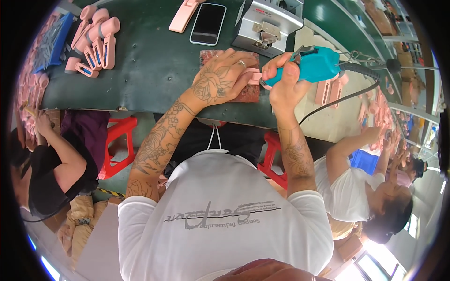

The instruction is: The person assembles handheld fans, fastening the components together with an electric screwdriver and placing the completed fans onto the workbench.

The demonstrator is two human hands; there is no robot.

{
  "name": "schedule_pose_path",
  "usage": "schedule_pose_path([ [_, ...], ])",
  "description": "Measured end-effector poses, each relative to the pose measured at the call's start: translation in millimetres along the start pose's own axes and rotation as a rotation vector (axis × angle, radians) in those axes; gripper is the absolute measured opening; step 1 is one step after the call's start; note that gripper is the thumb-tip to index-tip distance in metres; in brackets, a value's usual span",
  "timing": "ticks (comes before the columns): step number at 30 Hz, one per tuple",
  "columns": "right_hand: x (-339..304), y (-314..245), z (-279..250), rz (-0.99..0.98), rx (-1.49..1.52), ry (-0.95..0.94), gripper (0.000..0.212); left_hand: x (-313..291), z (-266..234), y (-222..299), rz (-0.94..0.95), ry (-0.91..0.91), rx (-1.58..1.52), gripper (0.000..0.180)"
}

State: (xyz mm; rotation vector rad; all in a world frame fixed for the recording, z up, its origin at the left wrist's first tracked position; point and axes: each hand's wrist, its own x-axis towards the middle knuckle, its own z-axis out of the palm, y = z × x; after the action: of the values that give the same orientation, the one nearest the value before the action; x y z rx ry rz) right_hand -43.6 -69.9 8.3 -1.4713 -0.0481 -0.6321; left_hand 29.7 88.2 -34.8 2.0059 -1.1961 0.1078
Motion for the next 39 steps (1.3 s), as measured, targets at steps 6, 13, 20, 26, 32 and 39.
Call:
schedule_pose_path([
  [6,-5,3,7,0.069,-0.041,0.062,0.045,-8,-4,-4,0.015,0.028,0.056,0.022],
  [13,-58,-48,-16,-0.05,0.286,0.19,0.072,-47,-33,31,0.07,-0.03,0.2,0.014],
  [20,-99,-60,-26,0.047,0.083,0.218,0.074,-79,-130,-70,-0.308,0.492,0.422,0.025],
  [26,-111,-55,-24,0.108,0.057,0.146,0.075,-30,-116,-17,-0.355,0.462,0.371,0.04],
  [32,-122,-70,-29,0.162,0.056,0.171,0.077,86,83,70,-0.095,-0.042,-0.279,0.048],
  [39,-141,-78,-42,0.192,0.028,0.189,0.078,166,198,106,-0.255,-0.265,-0.12,0.062],
])
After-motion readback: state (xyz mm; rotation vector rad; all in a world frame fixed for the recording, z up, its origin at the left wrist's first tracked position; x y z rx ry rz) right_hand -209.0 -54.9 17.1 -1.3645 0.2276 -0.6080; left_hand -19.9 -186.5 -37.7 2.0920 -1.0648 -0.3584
